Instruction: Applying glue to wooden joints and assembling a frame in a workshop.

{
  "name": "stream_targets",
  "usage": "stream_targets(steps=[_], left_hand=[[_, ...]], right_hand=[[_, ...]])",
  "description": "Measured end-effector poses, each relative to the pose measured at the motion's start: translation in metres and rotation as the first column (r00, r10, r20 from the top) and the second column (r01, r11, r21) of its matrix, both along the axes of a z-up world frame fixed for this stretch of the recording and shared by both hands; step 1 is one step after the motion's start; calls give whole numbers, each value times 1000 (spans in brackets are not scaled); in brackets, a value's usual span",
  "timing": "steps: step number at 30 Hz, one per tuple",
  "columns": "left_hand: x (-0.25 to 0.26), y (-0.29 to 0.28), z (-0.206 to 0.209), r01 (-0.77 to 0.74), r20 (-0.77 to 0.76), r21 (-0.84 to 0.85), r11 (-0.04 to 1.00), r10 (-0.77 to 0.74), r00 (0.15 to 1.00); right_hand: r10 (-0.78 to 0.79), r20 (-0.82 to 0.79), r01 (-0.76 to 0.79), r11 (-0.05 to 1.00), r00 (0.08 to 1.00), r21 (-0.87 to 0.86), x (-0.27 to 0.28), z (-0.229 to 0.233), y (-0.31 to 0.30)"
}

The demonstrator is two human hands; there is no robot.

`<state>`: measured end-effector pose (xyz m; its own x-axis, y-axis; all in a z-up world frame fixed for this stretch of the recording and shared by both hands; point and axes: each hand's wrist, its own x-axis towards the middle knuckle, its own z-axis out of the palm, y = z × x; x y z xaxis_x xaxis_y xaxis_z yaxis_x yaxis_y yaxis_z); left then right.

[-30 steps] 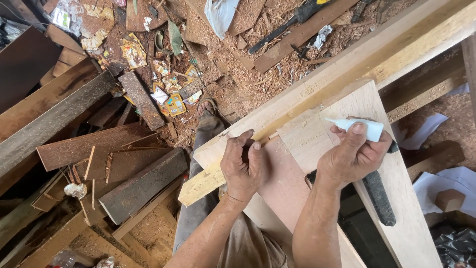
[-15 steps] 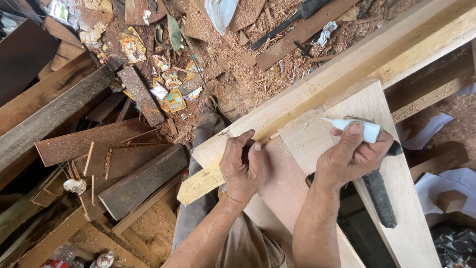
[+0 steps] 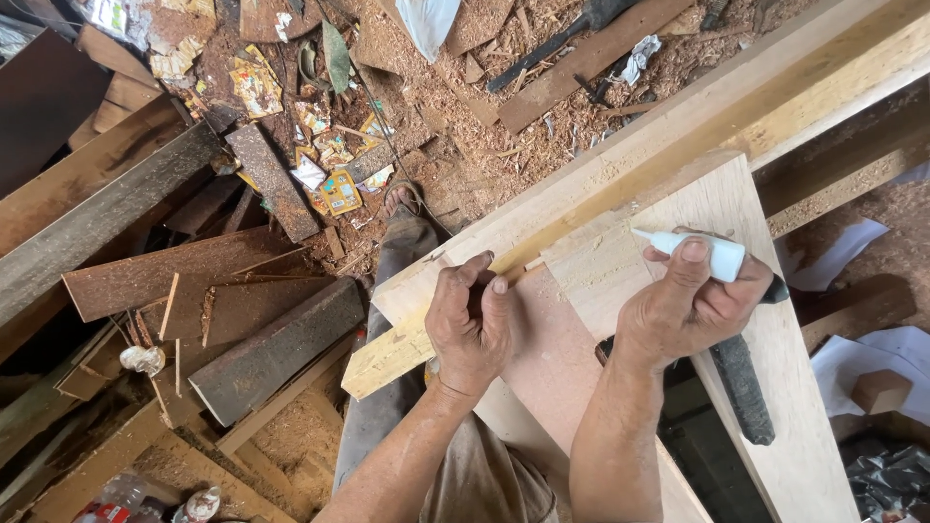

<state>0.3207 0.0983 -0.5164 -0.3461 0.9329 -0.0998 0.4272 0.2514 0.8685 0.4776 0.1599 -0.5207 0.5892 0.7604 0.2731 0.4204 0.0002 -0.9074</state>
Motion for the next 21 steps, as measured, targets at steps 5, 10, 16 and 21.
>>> stream_targets(steps=[5,10,16,21], left_hand=[[-1,0,0,-1,16,15,1000,1,1000],[-9,20,13,192,-266,0,981,-185,946],[-8,110,62,440,-111,224,870,-426,898],[27,158,33,699,19,374,610,-758,651]], right_hand=[[-36,-17,36,999,999,-9,4,-3,-4],[0,-100,-3,999,995,-36,10,-2,-4],[58,45,-51,988,997,-146,14,13,-2],[256,52,-241,949,965,-201,22,32,-1]])
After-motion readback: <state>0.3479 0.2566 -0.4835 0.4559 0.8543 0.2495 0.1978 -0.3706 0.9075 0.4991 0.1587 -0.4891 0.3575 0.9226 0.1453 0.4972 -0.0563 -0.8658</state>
